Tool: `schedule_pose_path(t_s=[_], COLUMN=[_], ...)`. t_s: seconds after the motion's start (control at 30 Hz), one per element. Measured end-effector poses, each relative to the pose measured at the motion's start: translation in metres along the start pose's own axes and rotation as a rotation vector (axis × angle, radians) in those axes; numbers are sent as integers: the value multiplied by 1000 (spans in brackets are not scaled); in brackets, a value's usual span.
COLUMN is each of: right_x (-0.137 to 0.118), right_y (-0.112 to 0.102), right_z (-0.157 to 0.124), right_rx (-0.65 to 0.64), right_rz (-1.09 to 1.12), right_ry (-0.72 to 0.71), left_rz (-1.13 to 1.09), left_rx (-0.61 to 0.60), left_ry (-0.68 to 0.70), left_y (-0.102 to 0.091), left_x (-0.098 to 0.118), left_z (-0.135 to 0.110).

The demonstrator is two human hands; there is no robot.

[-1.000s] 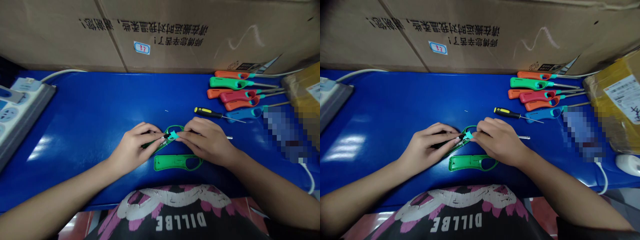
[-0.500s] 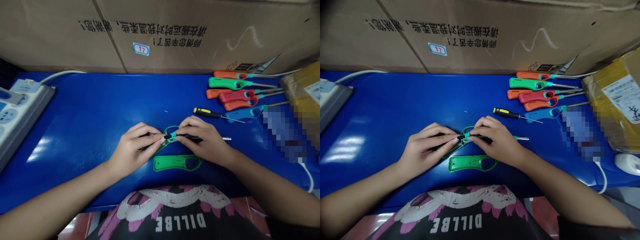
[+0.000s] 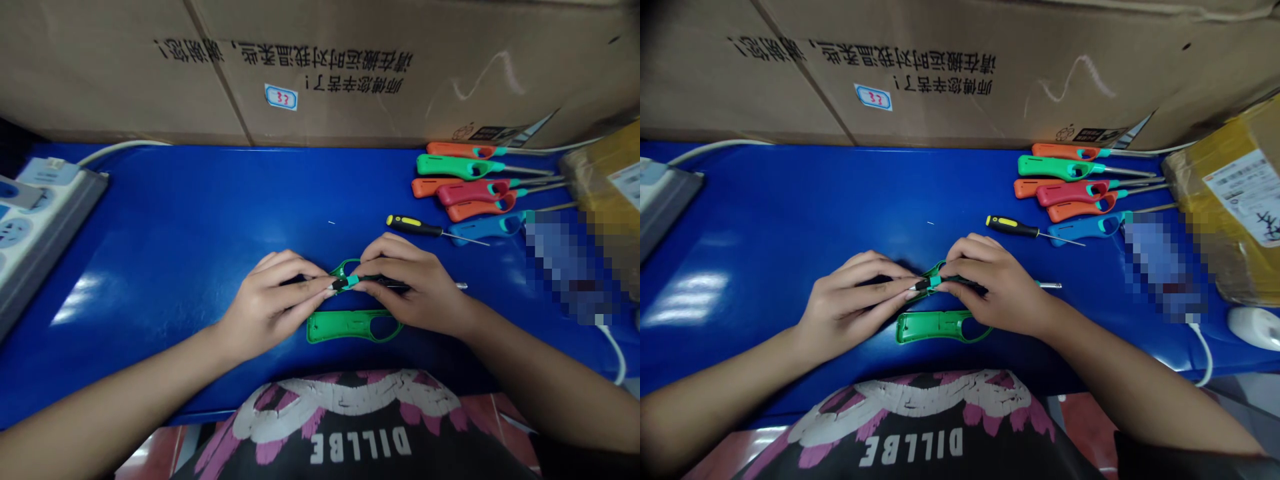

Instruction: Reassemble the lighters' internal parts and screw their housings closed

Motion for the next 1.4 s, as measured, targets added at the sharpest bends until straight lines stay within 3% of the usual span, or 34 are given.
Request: schedule_pose_path(t_s=[0.37, 0.93, 1.13, 1.4], right_x=[-2, 6, 7, 7], right_y=[6, 5, 5, 5], right_z=[-3, -2, -1, -3], right_rx=[-38, -7, -5, -29], right_rz=[-19, -36, -64, -106], right_ry=[287, 361, 376, 407], left_rz=[336, 481, 340, 104], left_rx=[-101, -343, -362, -253], left_ry=[-44, -42, -93, -107], left_y=[6, 6, 7, 7], left_x=[-1, 5, 0, -5], left_z=[-3, 2, 1, -1])
Point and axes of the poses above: each hand's wrist, its own z-axis towards the middle knuckle, its own y-axis out of the palm, x = y × z, the point moved 1 cm from there along z, towards the middle knuckle, and after that the axes turned 8 degrees about -y, right-handed, at the moved point
